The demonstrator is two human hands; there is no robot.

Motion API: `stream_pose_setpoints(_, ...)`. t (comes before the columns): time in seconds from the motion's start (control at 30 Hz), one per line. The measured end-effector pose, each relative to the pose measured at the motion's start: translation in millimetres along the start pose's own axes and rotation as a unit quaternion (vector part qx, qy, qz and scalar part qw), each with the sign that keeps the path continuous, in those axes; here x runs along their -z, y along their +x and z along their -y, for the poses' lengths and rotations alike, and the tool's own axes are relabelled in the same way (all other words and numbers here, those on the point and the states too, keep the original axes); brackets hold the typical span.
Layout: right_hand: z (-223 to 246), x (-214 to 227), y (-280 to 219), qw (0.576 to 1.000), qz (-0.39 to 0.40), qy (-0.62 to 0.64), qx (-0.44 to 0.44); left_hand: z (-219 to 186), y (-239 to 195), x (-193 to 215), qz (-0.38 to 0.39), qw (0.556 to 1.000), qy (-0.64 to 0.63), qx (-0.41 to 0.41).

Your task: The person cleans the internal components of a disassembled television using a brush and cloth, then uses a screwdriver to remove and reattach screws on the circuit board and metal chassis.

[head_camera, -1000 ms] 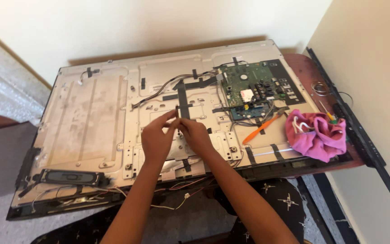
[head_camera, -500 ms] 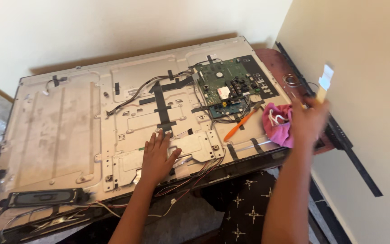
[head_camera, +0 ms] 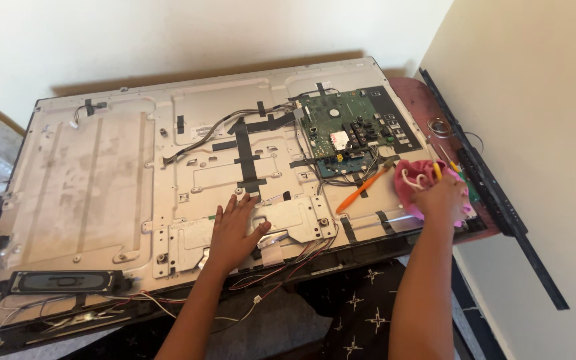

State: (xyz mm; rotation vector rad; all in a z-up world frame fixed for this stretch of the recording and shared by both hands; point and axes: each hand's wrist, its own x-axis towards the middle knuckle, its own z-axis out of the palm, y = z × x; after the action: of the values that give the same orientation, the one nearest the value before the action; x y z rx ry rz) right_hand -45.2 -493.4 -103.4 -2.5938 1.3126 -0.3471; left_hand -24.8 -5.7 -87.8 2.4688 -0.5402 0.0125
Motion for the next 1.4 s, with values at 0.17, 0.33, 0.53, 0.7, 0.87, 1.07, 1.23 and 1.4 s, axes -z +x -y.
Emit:
stream_pose_setpoints(0.17,-32.4,6.2,5.5,0.989,-0.081,0.120,0.023,1.4,-1.1,-2.8,0.003,1.000,0.000,-0.002)
stream_pose_setpoints(0.33,-25.2,53.3,-13.9,0.838,0.032,0.535,0.097,-14.6,-3.3,18.0,-0.026,0.984,-0.178,-0.001)
stream_pose_setpoints(0.53,76.6,63.4,-65.3,0.706,0.359,0.609,0.045,-87.0,-18.5,38.7,-0.036,0.954,-0.295,-0.030)
stream_pose_setpoints(0.7,158.0,30.5,-168.1,0.556,0.543,0.617,0.122,-133.2,-14.0,67.4,-0.111,0.980,-0.131,-0.105)
stream_pose_setpoints(0.87,176.4,38.7,-214.5,0.529,0.599,0.573,0.180,-120.2,-26.2,96.3,-0.040,0.977,-0.193,0.077)
stream_pose_setpoints(1.07,160.4,82.8,-250.3,0.786,0.299,0.456,0.291,-87.3,-27.9,46.1,-0.133,0.912,-0.361,0.144)
stream_pose_setpoints(1.23,144.9,99.2,-250.7,0.671,0.213,0.607,0.368,-91.1,18.7,-5.1,-0.122,0.879,-0.453,-0.089)
stream_pose_setpoints(1.4,114.2,93.2,-178.9,0.833,0.136,0.524,0.108,-124.3,54.4,-30.0,-0.074,0.974,-0.200,-0.079)
